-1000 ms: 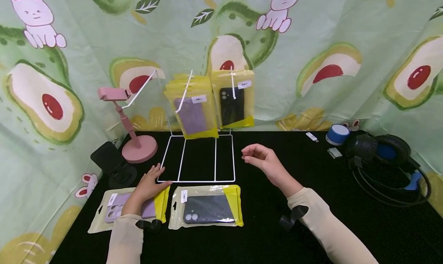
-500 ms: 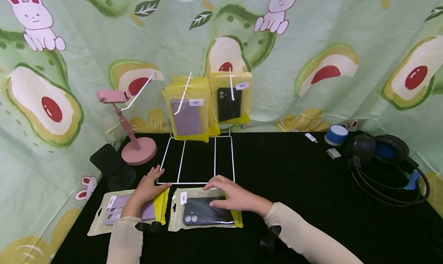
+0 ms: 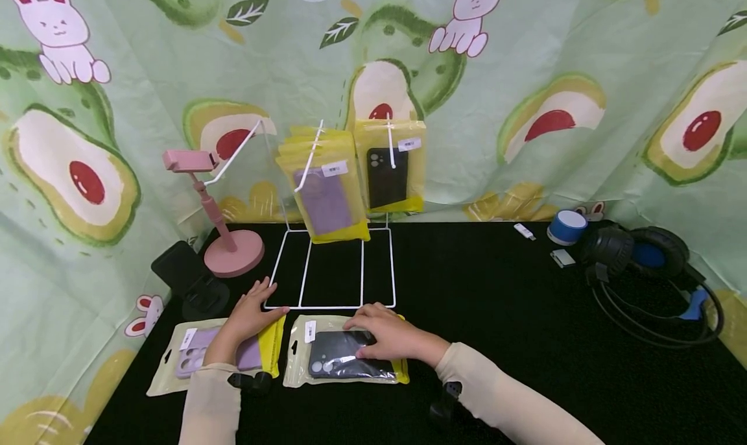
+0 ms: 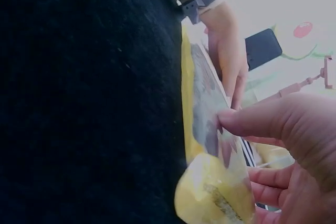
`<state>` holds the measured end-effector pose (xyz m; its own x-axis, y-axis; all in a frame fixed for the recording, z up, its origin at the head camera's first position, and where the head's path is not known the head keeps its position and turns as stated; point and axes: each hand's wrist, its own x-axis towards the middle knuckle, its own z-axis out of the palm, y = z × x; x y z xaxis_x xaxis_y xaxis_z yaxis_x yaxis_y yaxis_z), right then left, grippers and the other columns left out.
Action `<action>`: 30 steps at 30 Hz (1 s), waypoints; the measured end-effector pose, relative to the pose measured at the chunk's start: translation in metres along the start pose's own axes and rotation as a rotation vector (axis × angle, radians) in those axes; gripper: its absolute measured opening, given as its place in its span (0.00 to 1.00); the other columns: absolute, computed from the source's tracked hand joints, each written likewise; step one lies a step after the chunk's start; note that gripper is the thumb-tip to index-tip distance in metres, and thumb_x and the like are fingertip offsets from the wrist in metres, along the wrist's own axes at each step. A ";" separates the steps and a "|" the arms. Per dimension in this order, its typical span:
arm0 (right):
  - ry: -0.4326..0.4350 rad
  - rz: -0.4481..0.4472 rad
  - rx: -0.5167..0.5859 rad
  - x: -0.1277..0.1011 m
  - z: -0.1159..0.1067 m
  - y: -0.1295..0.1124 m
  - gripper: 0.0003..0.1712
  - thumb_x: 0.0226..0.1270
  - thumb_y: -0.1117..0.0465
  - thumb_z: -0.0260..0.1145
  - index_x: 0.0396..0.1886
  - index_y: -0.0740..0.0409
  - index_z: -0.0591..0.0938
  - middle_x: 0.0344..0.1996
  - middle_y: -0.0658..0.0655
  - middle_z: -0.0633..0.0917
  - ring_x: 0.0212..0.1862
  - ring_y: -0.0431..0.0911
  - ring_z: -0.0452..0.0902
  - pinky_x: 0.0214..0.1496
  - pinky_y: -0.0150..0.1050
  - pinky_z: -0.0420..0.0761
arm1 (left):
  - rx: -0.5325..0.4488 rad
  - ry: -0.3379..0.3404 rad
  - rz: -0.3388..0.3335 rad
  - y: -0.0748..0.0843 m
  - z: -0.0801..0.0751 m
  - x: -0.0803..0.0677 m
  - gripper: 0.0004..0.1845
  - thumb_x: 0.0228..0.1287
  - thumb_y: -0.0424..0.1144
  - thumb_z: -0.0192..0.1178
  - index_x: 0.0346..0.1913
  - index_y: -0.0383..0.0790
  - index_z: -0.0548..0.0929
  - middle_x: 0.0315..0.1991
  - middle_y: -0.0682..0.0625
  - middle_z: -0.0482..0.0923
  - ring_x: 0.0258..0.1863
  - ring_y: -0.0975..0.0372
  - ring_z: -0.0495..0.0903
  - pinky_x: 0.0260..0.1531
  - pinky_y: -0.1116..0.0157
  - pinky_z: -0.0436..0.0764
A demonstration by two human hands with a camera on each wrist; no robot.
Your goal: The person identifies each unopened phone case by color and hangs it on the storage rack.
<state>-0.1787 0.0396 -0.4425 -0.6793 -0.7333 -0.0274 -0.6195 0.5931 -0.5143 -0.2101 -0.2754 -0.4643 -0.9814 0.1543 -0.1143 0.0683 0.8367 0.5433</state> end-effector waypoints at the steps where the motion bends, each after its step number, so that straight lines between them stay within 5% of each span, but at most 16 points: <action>1: 0.000 0.002 -0.009 0.000 0.000 0.000 0.27 0.56 0.52 0.70 0.57 0.46 0.78 0.53 0.54 0.76 0.52 0.45 0.68 0.53 0.38 0.71 | -0.001 -0.002 -0.002 0.000 0.000 0.000 0.42 0.61 0.54 0.60 0.69 0.29 0.61 0.72 0.32 0.47 0.72 0.40 0.42 0.67 0.40 0.41; 10: -0.013 0.001 -0.008 0.003 -0.001 0.002 0.30 0.56 0.50 0.70 0.60 0.44 0.76 0.53 0.54 0.76 0.51 0.45 0.67 0.53 0.41 0.69 | 0.012 0.002 0.002 0.002 -0.001 -0.003 0.41 0.62 0.54 0.60 0.69 0.29 0.61 0.72 0.31 0.48 0.72 0.40 0.43 0.66 0.39 0.42; 18: -0.026 -0.021 0.077 0.008 0.000 0.007 0.24 0.60 0.57 0.67 0.57 0.43 0.79 0.43 0.48 0.80 0.42 0.39 0.67 0.47 0.36 0.68 | 0.012 0.011 0.019 0.000 -0.001 -0.001 0.41 0.61 0.53 0.60 0.68 0.28 0.62 0.71 0.31 0.49 0.71 0.39 0.43 0.66 0.38 0.42; 23: 0.016 -0.059 0.190 0.006 0.000 0.013 0.16 0.61 0.65 0.65 0.49 0.49 0.84 0.30 0.45 0.79 0.35 0.37 0.69 0.42 0.32 0.70 | 0.015 0.008 0.014 0.000 0.000 0.000 0.41 0.61 0.54 0.60 0.69 0.29 0.61 0.71 0.31 0.48 0.71 0.40 0.44 0.66 0.39 0.42; 30: 0.004 -0.077 0.457 -0.005 -0.016 0.019 0.14 0.62 0.69 0.62 0.47 0.57 0.83 0.32 0.51 0.77 0.34 0.37 0.72 0.39 0.31 0.76 | 0.011 0.001 0.001 0.001 -0.001 -0.001 0.42 0.61 0.54 0.60 0.69 0.29 0.61 0.71 0.31 0.48 0.72 0.40 0.43 0.66 0.39 0.41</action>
<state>-0.1935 0.0596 -0.4386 -0.6402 -0.7676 0.0289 -0.4323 0.3289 -0.8396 -0.2089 -0.2751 -0.4629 -0.9814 0.1547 -0.1134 0.0710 0.8423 0.5343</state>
